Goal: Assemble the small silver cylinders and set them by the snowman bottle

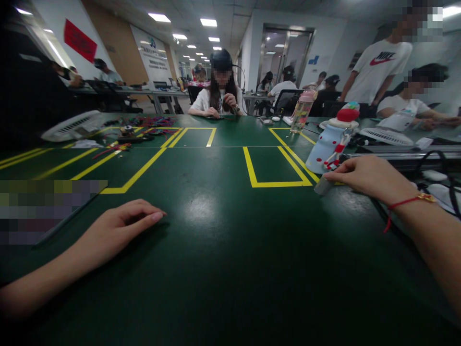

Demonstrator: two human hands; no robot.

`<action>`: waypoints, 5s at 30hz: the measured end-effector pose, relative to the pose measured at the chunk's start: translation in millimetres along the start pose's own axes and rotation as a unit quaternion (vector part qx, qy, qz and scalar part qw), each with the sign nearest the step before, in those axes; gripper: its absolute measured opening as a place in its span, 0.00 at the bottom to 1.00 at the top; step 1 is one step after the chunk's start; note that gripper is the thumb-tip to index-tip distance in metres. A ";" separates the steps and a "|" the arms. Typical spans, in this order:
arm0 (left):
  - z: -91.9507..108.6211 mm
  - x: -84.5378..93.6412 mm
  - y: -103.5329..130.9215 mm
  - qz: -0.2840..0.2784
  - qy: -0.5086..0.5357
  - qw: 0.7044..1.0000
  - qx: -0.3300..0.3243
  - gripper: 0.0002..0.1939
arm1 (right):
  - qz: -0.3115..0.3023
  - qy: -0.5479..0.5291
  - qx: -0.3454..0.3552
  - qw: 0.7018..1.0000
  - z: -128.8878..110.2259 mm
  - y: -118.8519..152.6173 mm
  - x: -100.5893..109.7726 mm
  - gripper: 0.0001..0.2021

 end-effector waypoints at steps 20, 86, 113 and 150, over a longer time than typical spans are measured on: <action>-5.2 -3.8 -2.1 0.006 -0.016 1.000 -0.016 0.17 | -0.065 -0.440 0.444 0.777 -181.2 161.0 -49.3 0.10; -1.3 -2.6 -2.2 0.045 -0.033 0.998 0.011 0.19 | 0.203 -0.083 0.115 0.969 -50.2 34.9 3.2 0.12; -3.7 -3.3 -2.0 0.039 -0.030 0.999 0.012 0.19 | -0.070 -0.362 -0.059 0.928 -1.2 -0.8 -13.6 0.22; -1.3 -3.2 -1.9 0.036 -0.029 0.999 0.011 0.18 | -0.082 -0.362 -0.007 0.928 4.6 -1.5 -5.2 0.23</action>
Point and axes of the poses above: each hand's wrist, its own y-axis away from the middle knuckle, its own x-axis out of the back of the hand, z = x × y, the point moved 1 cm from there along -y, towards the middle knuckle, and after that the axes turned 4 degrees about -x, right-handed, at the moved point
